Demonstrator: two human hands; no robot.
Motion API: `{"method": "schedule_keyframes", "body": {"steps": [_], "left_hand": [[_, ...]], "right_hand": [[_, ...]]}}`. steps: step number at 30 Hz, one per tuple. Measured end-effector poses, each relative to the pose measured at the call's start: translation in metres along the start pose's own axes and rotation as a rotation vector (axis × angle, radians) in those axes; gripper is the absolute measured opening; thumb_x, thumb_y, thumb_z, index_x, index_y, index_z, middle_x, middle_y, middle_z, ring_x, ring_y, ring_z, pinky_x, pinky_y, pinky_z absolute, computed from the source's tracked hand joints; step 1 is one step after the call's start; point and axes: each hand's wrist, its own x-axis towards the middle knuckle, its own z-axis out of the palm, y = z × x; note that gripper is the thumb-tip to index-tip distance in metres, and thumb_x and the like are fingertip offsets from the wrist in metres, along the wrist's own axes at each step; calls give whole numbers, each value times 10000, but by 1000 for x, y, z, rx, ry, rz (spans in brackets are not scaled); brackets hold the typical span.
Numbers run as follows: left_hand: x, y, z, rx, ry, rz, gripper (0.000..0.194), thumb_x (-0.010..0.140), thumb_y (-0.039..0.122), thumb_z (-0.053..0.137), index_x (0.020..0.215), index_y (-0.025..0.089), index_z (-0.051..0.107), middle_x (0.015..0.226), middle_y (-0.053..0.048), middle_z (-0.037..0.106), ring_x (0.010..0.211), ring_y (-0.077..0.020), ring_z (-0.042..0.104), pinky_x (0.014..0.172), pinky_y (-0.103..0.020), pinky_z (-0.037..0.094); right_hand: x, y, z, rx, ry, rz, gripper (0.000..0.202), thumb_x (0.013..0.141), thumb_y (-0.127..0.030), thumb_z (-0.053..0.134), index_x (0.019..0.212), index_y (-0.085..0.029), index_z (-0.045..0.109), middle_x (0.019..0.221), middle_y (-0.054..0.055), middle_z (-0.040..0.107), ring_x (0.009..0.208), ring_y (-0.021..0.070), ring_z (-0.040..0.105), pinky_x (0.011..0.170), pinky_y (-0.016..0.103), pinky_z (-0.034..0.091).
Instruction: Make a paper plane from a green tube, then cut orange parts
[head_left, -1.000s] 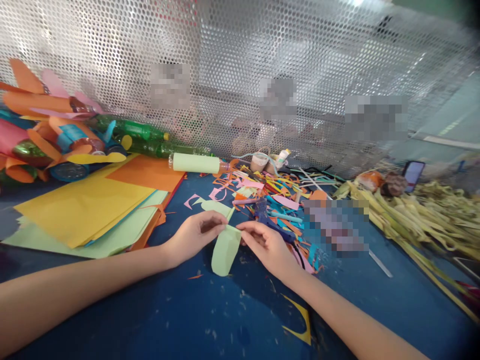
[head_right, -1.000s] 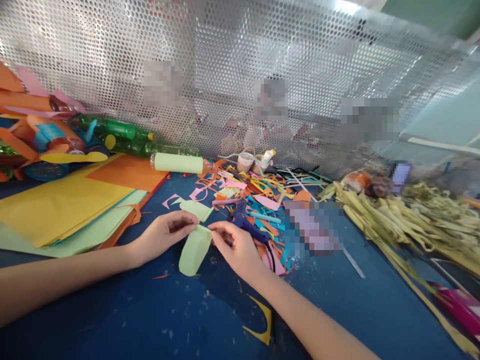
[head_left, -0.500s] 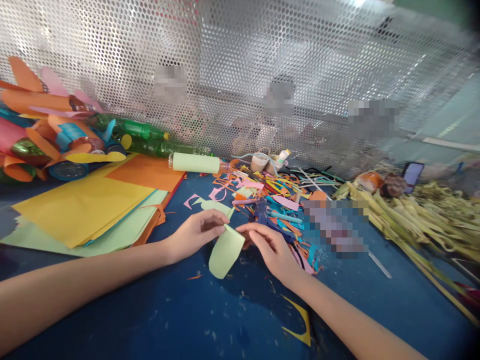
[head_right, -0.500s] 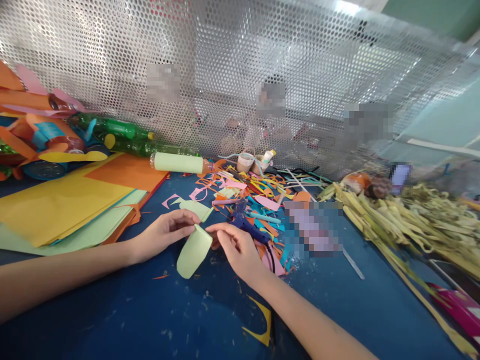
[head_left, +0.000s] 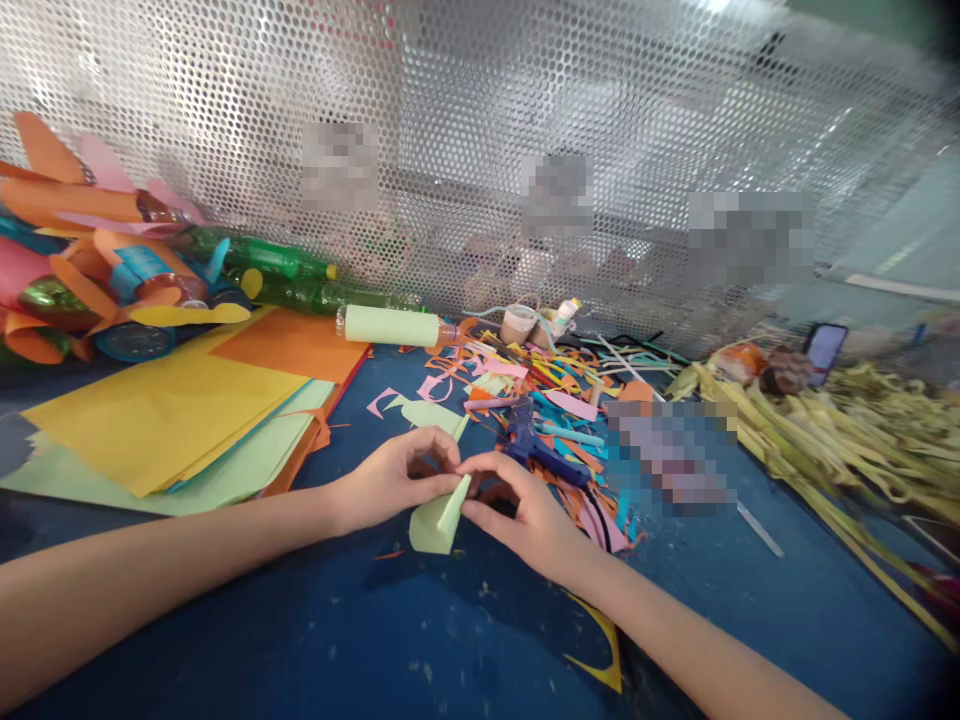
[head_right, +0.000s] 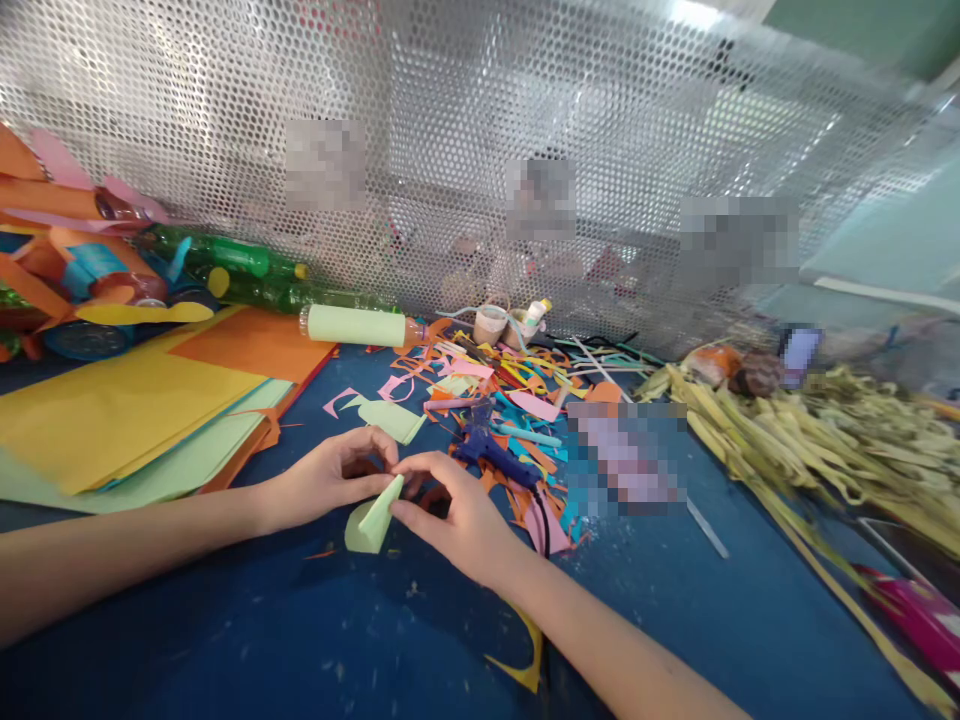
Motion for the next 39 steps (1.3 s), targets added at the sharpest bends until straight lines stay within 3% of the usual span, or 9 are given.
{"method": "schedule_keyframes", "body": {"steps": [4,10,15,20,26,39], "left_hand": [[0,5,0,-24,-11,-19,186,789,320,577,864,167,501,814,2,515,719,-120,507,665,-257,424],[-5,14,-5,29,114,-19,249,883,356,395,973,182,549,910,-26,541,842,-164,496,752,-279,402],[-5,12,0,-98,112,24,333,819,303,526,1126,182,483,959,-49,582,888,-179,531,789,-298,427],[-4,12,2,-31,173,-12,223,797,298,550,942,136,602,956,-75,617,882,-188,548,809,-311,434],[-5,16,0,4,118,-10,185,816,293,525,832,137,623,833,-42,609,779,-152,539,729,-268,433],[-1,12,-2,89,124,-93,206,815,314,519,715,145,583,675,9,524,662,-123,475,638,-233,386]], "right_hand": [[0,-2,-1,-37,65,-43,114,815,-280,571,909,-218,551,900,17,536,814,142,537,729,263,452],[3,2,-4,54,199,133,130,805,-326,569,841,-201,559,765,-3,542,700,132,514,633,240,419],[6,2,-8,153,224,191,159,775,-332,595,771,-178,554,684,-17,524,625,111,473,581,227,378],[5,0,-10,276,175,204,169,765,-320,593,713,-177,519,607,-43,467,570,94,411,547,223,321],[5,2,-8,338,52,266,150,777,-295,569,715,-175,502,581,-53,428,557,91,385,534,227,286],[8,6,-9,403,69,274,236,839,-395,509,756,-174,526,616,-31,458,584,102,434,568,241,367]]}}
